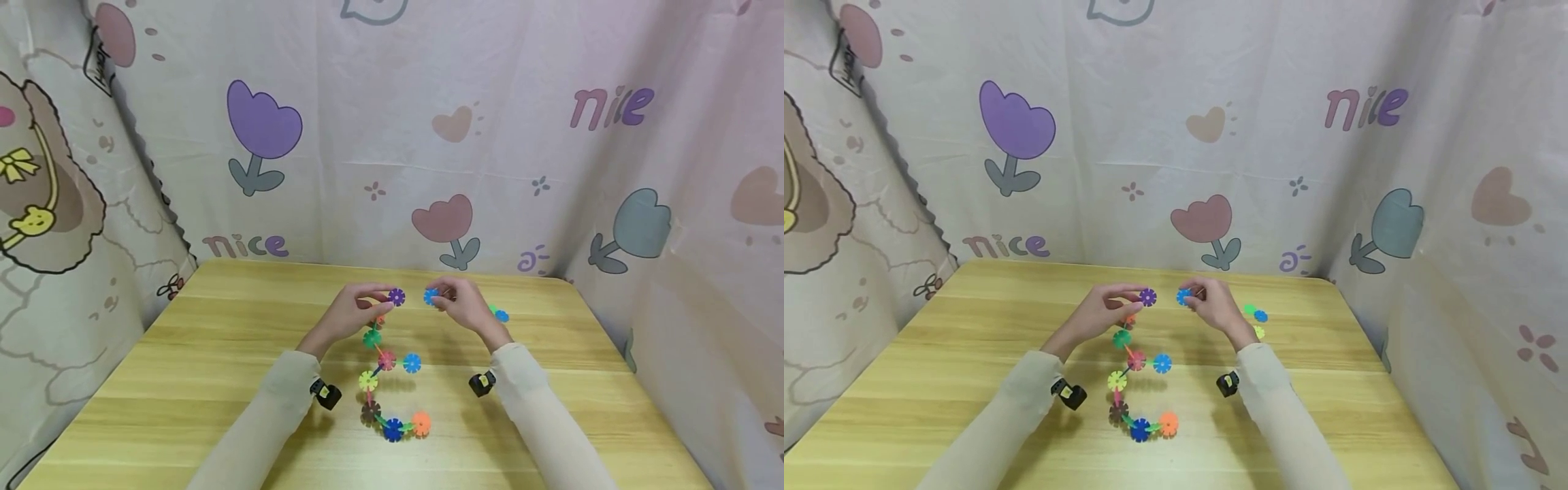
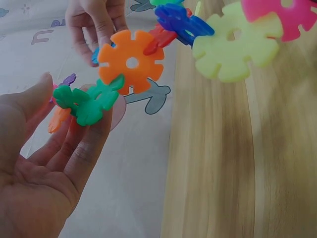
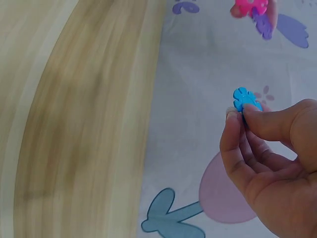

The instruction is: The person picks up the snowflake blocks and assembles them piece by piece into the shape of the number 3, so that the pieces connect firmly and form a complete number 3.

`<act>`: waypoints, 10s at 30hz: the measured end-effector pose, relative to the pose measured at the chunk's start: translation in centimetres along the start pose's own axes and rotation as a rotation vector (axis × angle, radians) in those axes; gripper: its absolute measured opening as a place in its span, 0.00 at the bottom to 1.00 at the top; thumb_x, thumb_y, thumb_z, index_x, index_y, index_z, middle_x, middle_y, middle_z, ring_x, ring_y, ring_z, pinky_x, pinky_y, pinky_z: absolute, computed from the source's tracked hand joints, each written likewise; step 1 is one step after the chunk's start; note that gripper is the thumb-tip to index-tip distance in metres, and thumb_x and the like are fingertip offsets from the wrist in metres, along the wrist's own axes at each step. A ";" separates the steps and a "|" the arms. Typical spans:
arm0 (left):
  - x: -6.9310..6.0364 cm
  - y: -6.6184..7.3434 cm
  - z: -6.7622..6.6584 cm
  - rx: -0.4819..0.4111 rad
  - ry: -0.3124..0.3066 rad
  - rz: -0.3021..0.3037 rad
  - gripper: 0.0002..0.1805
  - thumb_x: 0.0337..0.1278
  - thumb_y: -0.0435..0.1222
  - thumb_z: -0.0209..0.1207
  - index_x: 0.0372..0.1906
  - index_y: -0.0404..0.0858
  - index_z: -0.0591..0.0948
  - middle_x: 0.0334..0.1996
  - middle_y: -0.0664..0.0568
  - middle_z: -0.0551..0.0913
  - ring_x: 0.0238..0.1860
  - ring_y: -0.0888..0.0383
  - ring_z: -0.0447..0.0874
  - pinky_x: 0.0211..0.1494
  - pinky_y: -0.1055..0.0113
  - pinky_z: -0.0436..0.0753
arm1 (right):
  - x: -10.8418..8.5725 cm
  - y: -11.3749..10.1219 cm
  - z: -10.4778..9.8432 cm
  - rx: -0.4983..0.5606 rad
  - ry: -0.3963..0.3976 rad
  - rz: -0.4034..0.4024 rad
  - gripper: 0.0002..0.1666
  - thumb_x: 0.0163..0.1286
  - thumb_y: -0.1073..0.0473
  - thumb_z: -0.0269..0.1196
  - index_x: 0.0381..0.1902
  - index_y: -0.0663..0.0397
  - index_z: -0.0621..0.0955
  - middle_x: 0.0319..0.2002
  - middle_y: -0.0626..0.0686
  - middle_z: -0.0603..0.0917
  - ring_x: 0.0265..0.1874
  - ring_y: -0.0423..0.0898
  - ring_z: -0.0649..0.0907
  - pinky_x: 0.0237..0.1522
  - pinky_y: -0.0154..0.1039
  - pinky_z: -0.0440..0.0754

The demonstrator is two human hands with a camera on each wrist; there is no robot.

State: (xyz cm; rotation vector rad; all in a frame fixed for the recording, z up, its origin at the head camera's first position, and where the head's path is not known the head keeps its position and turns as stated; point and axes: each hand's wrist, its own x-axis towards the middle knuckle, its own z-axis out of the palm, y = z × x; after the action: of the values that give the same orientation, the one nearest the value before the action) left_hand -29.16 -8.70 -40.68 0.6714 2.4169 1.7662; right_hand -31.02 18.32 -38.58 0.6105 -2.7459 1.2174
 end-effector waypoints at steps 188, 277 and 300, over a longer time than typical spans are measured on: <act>0.8 1.5 1.7 -0.002 0.070 -0.010 0.09 0.76 0.37 0.57 0.48 0.35 0.82 0.45 0.35 0.86 0.27 0.52 0.81 0.39 0.42 0.88 | -1.2 -2.3 -1.3 0.075 -0.035 0.014 0.13 0.72 0.68 0.65 0.52 0.69 0.84 0.34 0.66 0.89 0.23 0.40 0.86 0.33 0.41 0.90; 0.6 1.1 0.8 -0.085 0.110 -0.004 0.11 0.73 0.33 0.59 0.56 0.38 0.80 0.47 0.36 0.86 0.36 0.50 0.86 0.42 0.46 0.90 | -2.6 12.5 -5.6 -0.317 0.013 0.351 0.17 0.70 0.66 0.64 0.53 0.72 0.82 0.55 0.73 0.83 0.57 0.70 0.81 0.62 0.64 0.78; 0.6 1.0 1.1 -0.089 0.111 -0.032 0.14 0.74 0.32 0.58 0.59 0.36 0.79 0.47 0.37 0.89 0.32 0.56 0.85 0.42 0.47 0.90 | -2.3 9.2 -4.1 -0.161 0.046 0.231 0.10 0.72 0.67 0.64 0.45 0.70 0.86 0.38 0.66 0.88 0.31 0.50 0.86 0.32 0.36 0.84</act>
State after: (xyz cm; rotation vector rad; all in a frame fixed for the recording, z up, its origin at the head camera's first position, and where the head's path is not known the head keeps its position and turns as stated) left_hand -29.05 -7.23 -40.03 0.5365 2.3864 1.9342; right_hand -32.89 27.67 -42.69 0.2517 -2.9004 1.0184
